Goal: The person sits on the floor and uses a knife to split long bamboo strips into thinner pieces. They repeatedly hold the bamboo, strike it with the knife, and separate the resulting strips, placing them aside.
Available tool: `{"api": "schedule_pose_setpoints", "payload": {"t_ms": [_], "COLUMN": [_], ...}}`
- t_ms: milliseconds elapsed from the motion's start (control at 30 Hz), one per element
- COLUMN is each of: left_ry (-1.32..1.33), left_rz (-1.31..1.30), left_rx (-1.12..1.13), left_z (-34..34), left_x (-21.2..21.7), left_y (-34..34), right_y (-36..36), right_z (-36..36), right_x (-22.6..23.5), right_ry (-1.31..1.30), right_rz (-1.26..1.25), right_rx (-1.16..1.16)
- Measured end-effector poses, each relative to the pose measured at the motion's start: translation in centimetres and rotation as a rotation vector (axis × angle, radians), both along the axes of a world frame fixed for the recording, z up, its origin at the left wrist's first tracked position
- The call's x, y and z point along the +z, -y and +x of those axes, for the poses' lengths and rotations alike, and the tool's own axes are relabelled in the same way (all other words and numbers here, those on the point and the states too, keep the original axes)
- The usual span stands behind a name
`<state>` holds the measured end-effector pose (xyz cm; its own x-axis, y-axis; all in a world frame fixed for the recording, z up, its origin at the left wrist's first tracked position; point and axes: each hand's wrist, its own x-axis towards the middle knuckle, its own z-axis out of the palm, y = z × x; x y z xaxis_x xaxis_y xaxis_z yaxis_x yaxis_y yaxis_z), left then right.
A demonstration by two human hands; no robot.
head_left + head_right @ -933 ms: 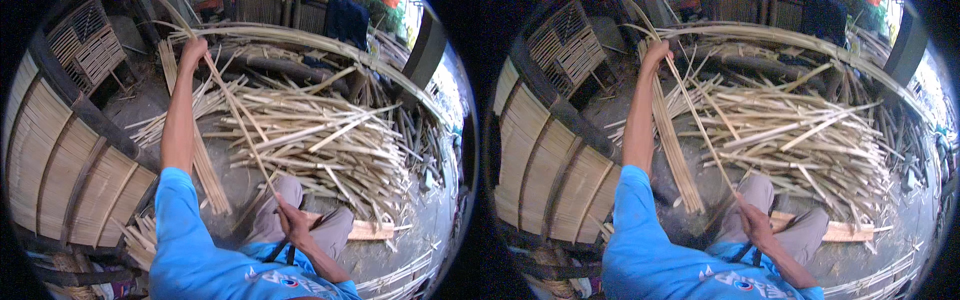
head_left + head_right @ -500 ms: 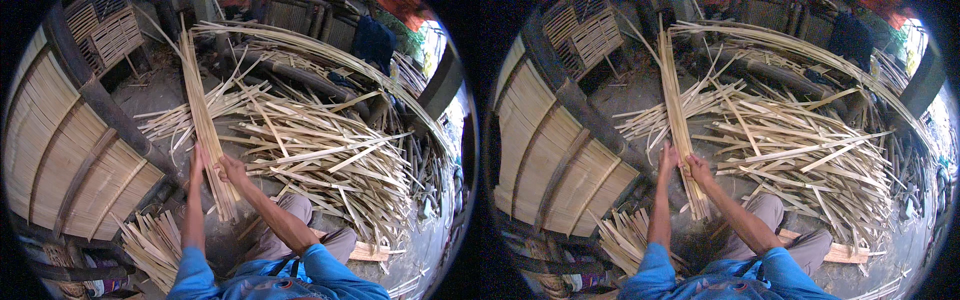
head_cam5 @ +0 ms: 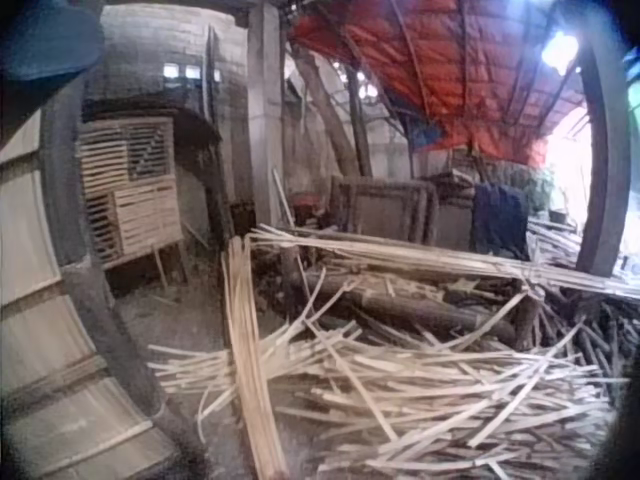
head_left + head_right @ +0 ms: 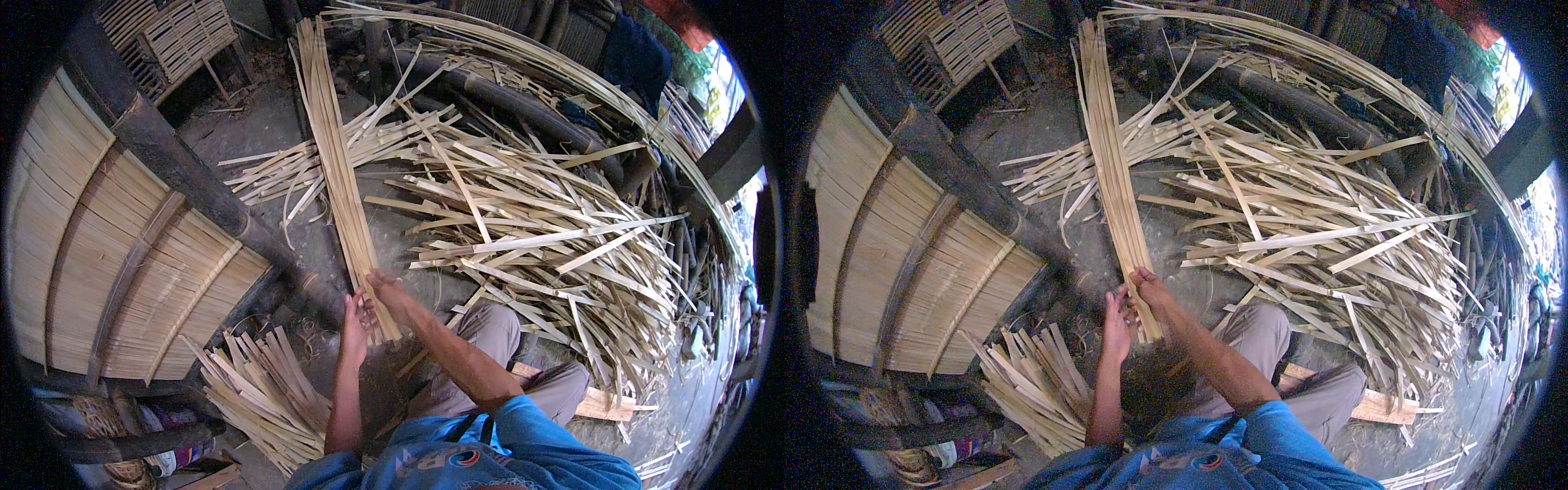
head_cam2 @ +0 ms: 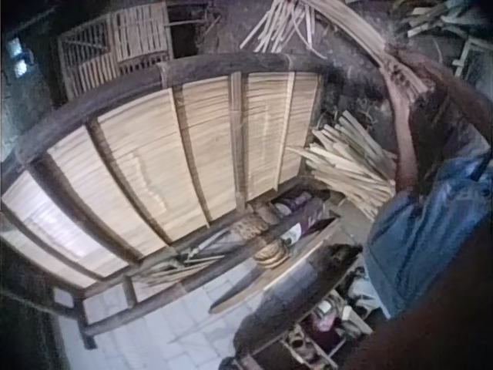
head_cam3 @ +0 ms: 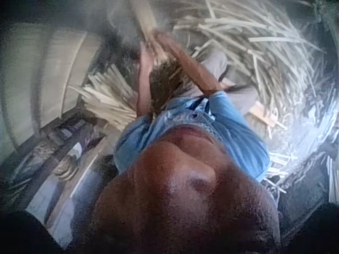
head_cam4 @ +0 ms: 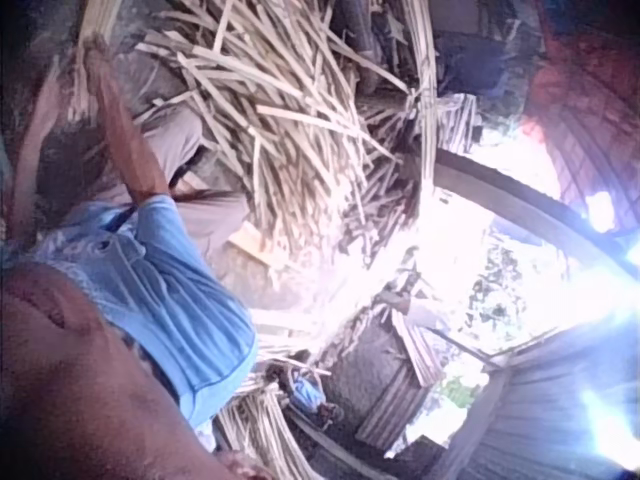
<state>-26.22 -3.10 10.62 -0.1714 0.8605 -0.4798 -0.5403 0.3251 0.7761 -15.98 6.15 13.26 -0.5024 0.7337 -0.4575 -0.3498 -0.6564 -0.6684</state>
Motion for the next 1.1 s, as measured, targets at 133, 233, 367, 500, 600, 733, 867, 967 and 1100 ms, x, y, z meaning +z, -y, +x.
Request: {"api": "schedule_pose_setpoints", "payload": {"t_ms": [133, 233, 367, 500, 600, 733, 867, 967, 1100], "left_ry": [-0.018, 0.097, -0.466, -0.614, -0.731, -0.734, -0.794, -0.824, -0.853], "left_rz": [0.049, 0.195, 0.381, 0.287, 0.153, 0.088, 0.106, 0.057, 0.232], "left_rx": [0.017, 0.11, 0.151, 0.153, 0.023, 0.026, -0.036, -0.066, 0.204], "left_z": [-0.4, -0.1, 3.4, 4.0, 1.7, -0.2, -2.3, -2.9, -5.0], "left_x": [2.5, 3.5, 6.3, 4.4, -0.8, -3.6, -4.7, -6.0, -10.2], "left_y": [-4.4, -7.0, -9.3, -10.0, -10.9, -12.0, -14.3, -15.5, -14.0], "right_y": [0.3, 0.0, -1.0, -1.3, -0.1, 1.9, 3.7, 3.0, 2.0], "right_z": [-0.5, -0.7, -1.2, -0.8, 0.5, 1.5, 1.0, 1.3, 1.8], "right_x": [-1.0, -0.6, -2.2, -2.7, -2.3, -2.0, -1.2, -2.0, -3.1], "right_ry": [0.203, 0.283, 0.376, 0.268, 0.207, 0.293, 0.258, -0.016, -0.145], "right_rz": [0.223, 0.498, 0.868, 0.698, 0.254, 0.231, 0.165, -0.192, -0.236], "right_rx": [-0.107, -0.21, -0.502, -0.485, -0.195, -0.047, -0.029, -0.018, 0.101]}}
